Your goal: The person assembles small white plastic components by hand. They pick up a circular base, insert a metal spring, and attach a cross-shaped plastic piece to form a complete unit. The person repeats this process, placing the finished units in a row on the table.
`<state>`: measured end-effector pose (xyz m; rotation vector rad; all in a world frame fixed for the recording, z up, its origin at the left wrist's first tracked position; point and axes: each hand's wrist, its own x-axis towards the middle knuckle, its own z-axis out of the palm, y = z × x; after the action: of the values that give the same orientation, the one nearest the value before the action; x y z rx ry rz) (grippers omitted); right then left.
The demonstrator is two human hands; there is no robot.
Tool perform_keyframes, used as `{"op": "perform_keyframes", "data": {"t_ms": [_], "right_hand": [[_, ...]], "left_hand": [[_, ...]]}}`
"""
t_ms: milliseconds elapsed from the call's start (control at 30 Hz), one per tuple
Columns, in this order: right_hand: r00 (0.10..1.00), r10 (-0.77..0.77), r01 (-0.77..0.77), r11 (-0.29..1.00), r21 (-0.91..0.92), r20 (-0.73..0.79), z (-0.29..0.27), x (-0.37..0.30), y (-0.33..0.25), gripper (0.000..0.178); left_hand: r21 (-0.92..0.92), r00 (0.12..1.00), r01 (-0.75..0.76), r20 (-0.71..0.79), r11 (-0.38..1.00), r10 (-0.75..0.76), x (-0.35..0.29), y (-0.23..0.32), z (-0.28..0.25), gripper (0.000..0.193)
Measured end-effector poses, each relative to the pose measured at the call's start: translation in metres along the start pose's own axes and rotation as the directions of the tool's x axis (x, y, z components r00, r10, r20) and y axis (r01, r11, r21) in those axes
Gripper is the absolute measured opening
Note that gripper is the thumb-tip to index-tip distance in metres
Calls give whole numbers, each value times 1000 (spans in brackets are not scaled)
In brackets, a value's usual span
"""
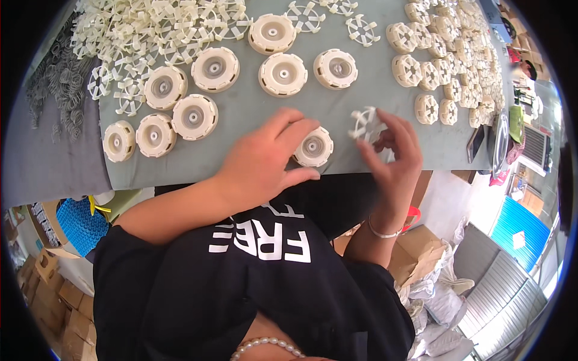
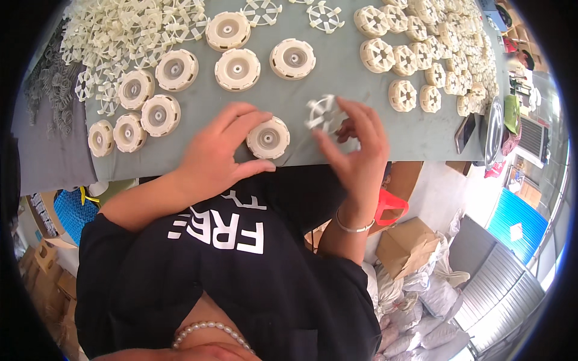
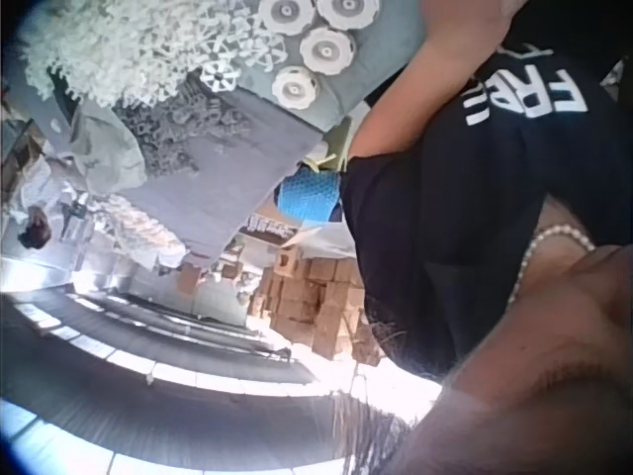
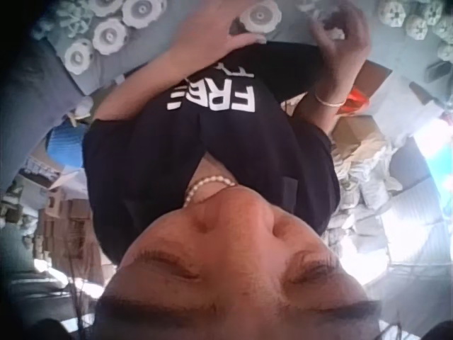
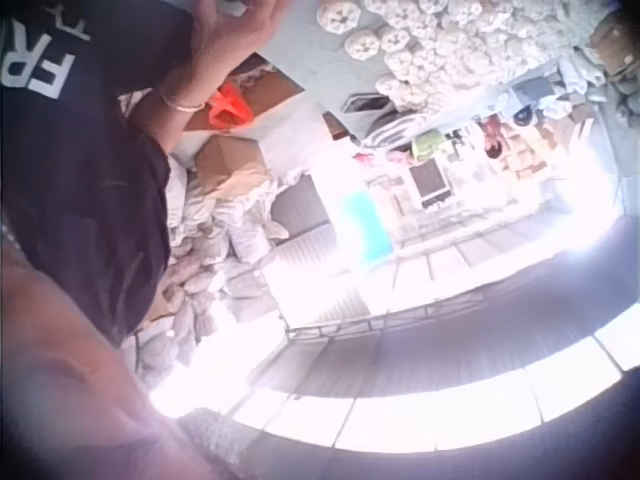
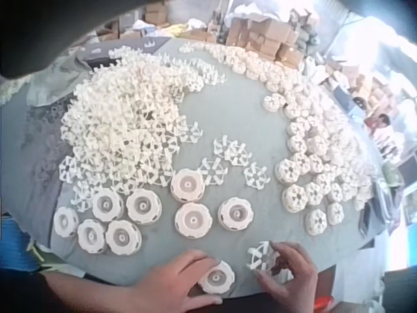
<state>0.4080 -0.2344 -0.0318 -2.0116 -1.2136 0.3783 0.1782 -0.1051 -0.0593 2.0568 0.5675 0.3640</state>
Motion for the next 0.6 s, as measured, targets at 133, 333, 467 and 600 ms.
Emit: {"op": "perform_keyframes", "data": {"t_ms": [133, 333, 467, 600], "right_hand": [[973, -161, 150, 985, 82, 162, 11, -16, -34, 55], [958, -180, 179, 984, 25, 222, 28, -16, -43, 55], [976, -131, 138, 990, -29, 175, 35, -26, -45, 56], [992, -112, 117, 987, -111, 56, 52, -43, -48, 58]], "left_hand": [[-97, 999, -7, -47, 995, 3, -4, -1, -13, 65], [-179, 997, 39, -52, 983, -49, 2, 0, -14, 48], [-211, 998, 57, -23, 976, -63, 5, -1, -15, 40], [-199, 998, 15, -54, 980, -26, 3, -8, -7, 42]]}}
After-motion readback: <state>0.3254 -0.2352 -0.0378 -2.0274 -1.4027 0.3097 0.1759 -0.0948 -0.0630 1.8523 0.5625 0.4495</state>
